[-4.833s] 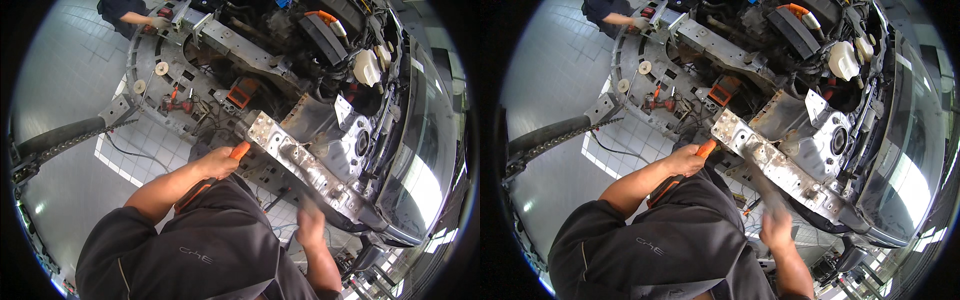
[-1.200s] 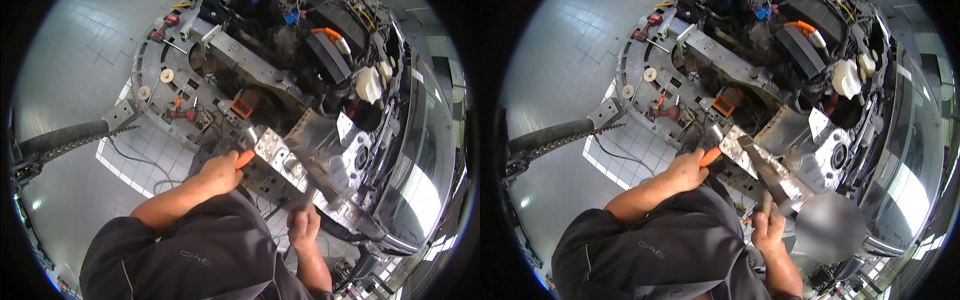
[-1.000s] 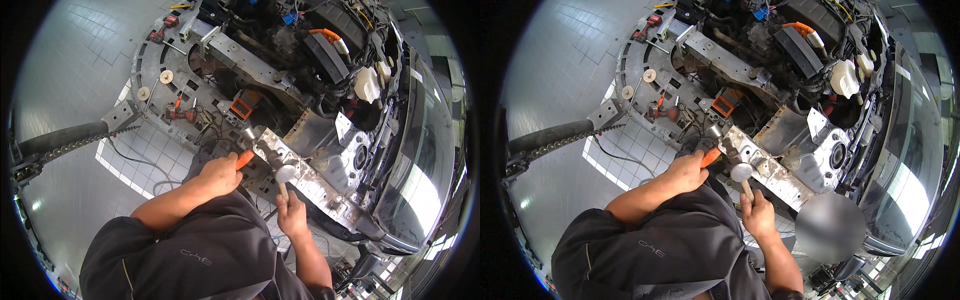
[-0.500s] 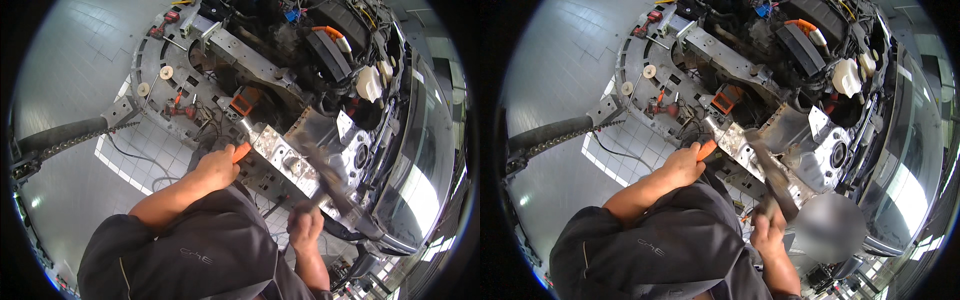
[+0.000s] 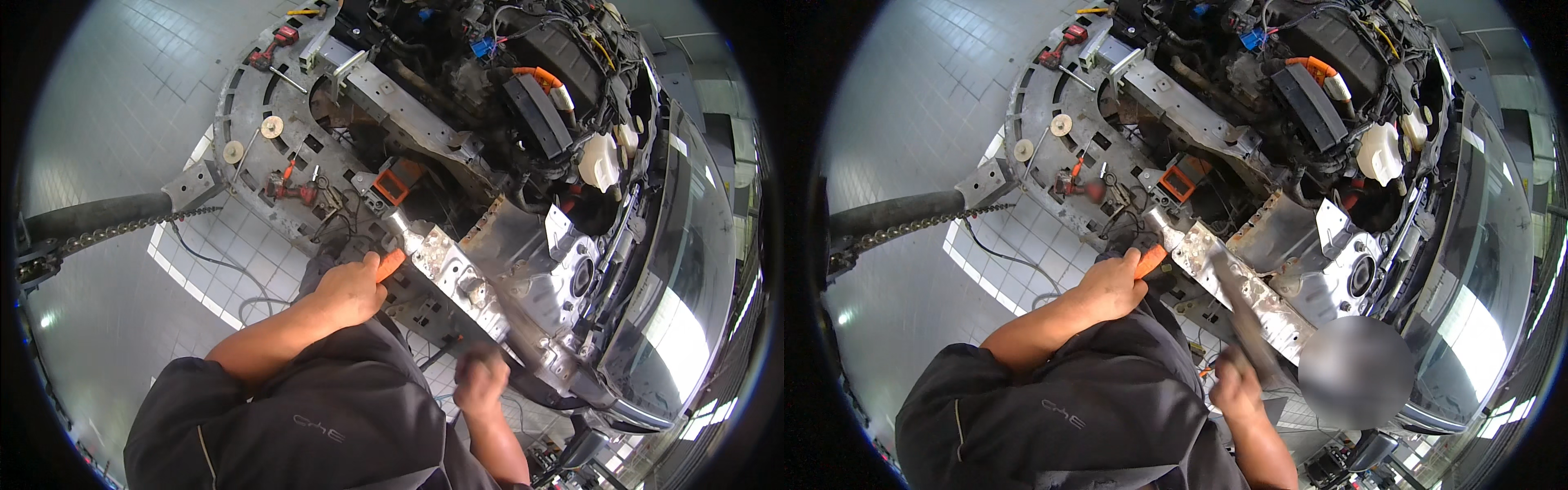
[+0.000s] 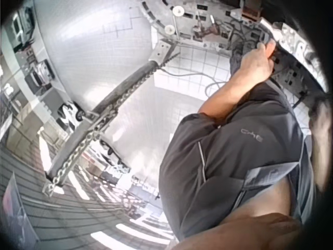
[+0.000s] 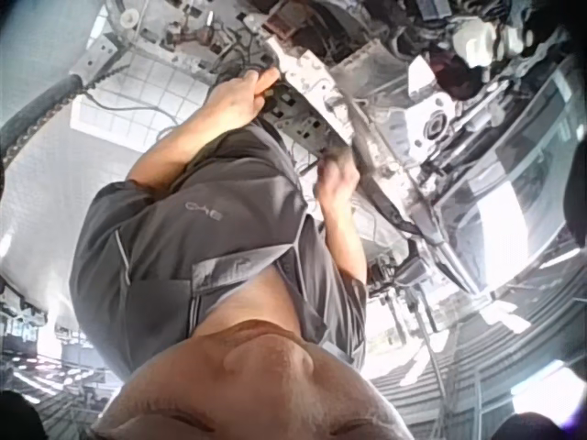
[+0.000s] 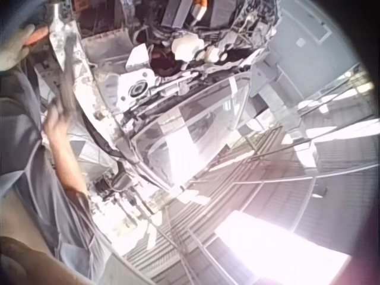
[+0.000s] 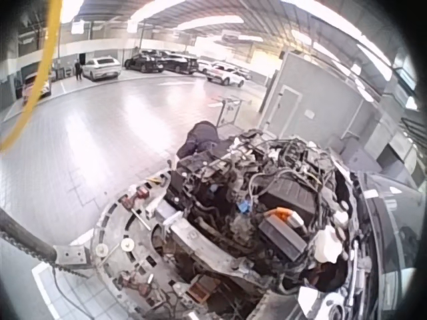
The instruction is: The person uses a hammer and a metal punch to repeatedly strike and remove fasteners from the front frame rail of a car. The person holds the punch against the frame and strikes it with the hammer to loosen and dislodge the fasteners.
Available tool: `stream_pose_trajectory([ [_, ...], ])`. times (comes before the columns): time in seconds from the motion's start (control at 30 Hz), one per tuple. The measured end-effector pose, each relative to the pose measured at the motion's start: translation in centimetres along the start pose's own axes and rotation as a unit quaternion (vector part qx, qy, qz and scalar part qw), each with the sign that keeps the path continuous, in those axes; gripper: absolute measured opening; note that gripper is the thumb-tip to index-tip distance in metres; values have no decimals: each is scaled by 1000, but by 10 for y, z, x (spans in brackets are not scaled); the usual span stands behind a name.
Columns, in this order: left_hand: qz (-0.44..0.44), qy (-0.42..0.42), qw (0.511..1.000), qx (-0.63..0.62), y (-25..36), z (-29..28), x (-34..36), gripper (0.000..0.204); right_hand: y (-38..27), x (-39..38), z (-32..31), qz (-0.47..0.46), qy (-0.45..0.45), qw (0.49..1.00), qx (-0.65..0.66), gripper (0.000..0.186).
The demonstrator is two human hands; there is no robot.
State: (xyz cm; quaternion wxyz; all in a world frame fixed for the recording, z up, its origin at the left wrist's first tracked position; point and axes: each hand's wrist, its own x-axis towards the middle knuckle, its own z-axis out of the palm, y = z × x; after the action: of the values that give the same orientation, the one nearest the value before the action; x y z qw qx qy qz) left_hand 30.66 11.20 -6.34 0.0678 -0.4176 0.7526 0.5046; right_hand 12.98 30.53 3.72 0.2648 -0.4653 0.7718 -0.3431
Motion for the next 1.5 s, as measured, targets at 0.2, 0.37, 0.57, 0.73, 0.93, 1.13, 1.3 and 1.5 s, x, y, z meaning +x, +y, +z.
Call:
stream_pose_trajectory([
  [0.2,24,20,999,-15,0,-7,2,40,-15,18,3,137,10,990,41,40],
  [0.37,11,-22,1000,-6,2,-7,-3,43,-8,11,10,99,-42,991,-84,49],
  [0.57,5,-6,1000,-7,-4,-14,-4,38,-35,10,-2,122,45,974,185,43],
  [0.73,18,12,999,26,-4,-27,5,35,-5,23,11,157,-91,971,-155,31],
  [0.93,-24,-39,999,-6,-8,-14,3,42,-31,4,9,60,59,987,134,47],
  [1.13,4,-57,998,-31,-13,-12,18,41,-29,14,15,283,-44,958,29,46],
  [1.3,34,-71,997,-12,2,-13,24,40,4,3,24,159,-48,986,-31,41],
  [1.5,-2,-101,995,-14,11,-28,31,41,5,3,26,121,-68,989,-59,28],
])
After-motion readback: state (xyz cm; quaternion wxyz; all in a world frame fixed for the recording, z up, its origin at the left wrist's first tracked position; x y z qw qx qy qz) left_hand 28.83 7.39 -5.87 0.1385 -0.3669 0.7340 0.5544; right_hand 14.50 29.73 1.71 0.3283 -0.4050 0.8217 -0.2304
